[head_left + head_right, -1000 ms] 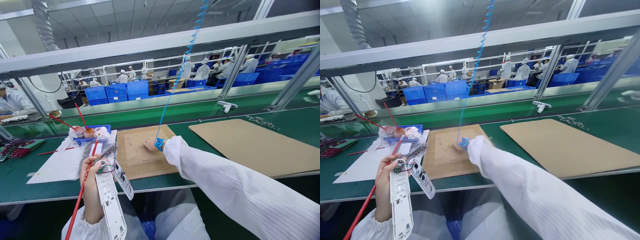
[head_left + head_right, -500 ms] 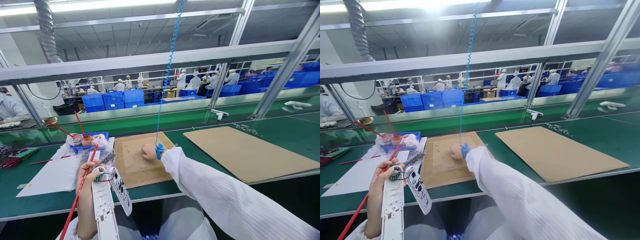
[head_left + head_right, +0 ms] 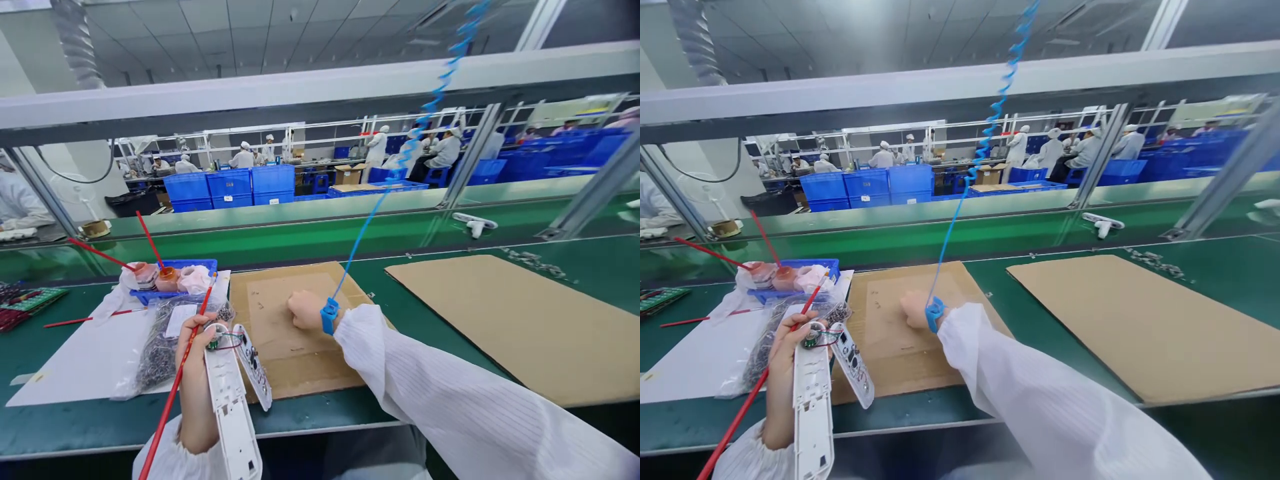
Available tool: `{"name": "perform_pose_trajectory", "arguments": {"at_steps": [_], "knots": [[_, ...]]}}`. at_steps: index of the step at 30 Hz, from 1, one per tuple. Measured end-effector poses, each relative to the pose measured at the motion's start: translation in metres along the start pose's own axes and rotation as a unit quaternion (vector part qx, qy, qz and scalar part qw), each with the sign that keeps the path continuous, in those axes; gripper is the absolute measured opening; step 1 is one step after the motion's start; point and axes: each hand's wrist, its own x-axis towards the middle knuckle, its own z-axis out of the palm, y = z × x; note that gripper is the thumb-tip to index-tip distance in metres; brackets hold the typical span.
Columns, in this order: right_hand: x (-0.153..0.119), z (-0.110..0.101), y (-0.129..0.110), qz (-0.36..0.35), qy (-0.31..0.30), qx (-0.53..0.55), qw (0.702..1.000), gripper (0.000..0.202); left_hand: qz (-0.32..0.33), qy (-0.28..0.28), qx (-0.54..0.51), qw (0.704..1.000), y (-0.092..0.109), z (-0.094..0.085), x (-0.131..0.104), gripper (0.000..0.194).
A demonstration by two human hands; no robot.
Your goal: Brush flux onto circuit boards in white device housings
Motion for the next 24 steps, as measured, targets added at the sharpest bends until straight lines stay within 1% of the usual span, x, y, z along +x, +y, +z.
{"name": "perform_pose_trajectory", "arguments": {"at_steps": [2, 5, 7, 9, 10, 11, 12, 13, 14, 16, 18, 21, 24], "knots": [[0.0, 0.001, 0.0, 0.0, 0.011, 0.016, 1.0, 0.024, -0.001, 0.009, 0.014, 1.0, -0.001, 0.004, 0.002, 0.013], [-0.006, -0.002, -0.006, -0.01, 0.041, 0.048, 0.998, 0.016, -0.001, 0.015, 0.007, 1.0, -0.005, 0.006, 0.01, 0.012], [-0.019, -0.008, -0.017, -0.025, 0.063, 0.075, 0.995, 0.015, 0.006, 0.028, -0.01, 1.0, -0.008, 0.003, 0.017, 0.015], [-0.041, -0.019, -0.033, -0.065, 0.114, 0.137, 0.982, 0.019, 0.016, 0.038, -0.025, 0.999, -0.013, 0.0, 0.024, 0.017], [-0.054, -0.025, -0.043, -0.112, 0.187, 0.221, 0.951, 0.02, 0.02, 0.039, -0.027, 0.999, -0.015, -0.001, 0.027, 0.018], [-0.068, -0.032, -0.052, -0.168, 0.254, 0.294, 0.906, 0.02, 0.019, 0.035, -0.026, 0.999, -0.017, -0.001, 0.029, 0.018], [-0.081, -0.038, -0.061, -0.216, 0.294, 0.338, 0.867, 0.021, 0.016, 0.028, -0.023, 0.999, -0.02, -0.001, 0.031, 0.017], [-0.093, -0.042, -0.07, -0.253, 0.299, 0.359, 0.847, 0.022, 0.013, 0.022, -0.02, 0.999, -0.022, 0.0, 0.033, 0.017], [-0.102, -0.045, -0.077, -0.27, 0.294, 0.363, 0.842, 0.021, 0.01, 0.015, -0.017, 1.0, -0.025, 0.001, 0.035, 0.016], [-0.114, -0.043, -0.087, -0.266, 0.266, 0.351, 0.857, 0.02, 0.01, 0.008, -0.013, 1.0, -0.031, 0.002, 0.038, 0.015], [-0.115, -0.033, -0.092, -0.238, 0.247, 0.34, 0.876, 0.017, 0.018, 0.013, -0.011, 1.0, -0.037, 0.002, 0.041, 0.016], [-0.11, -0.017, -0.091, -0.204, 0.255, 0.334, 0.884, 0.018, 0.031, 0.019, -0.009, 0.999, -0.045, 0.001, 0.045, 0.016], [-0.108, -0.009, -0.088, -0.19, 0.278, 0.305, 0.891, 0.029, 0.046, 0.022, -0.006, 0.999, -0.049, -0.001, 0.048, 0.016]]}}
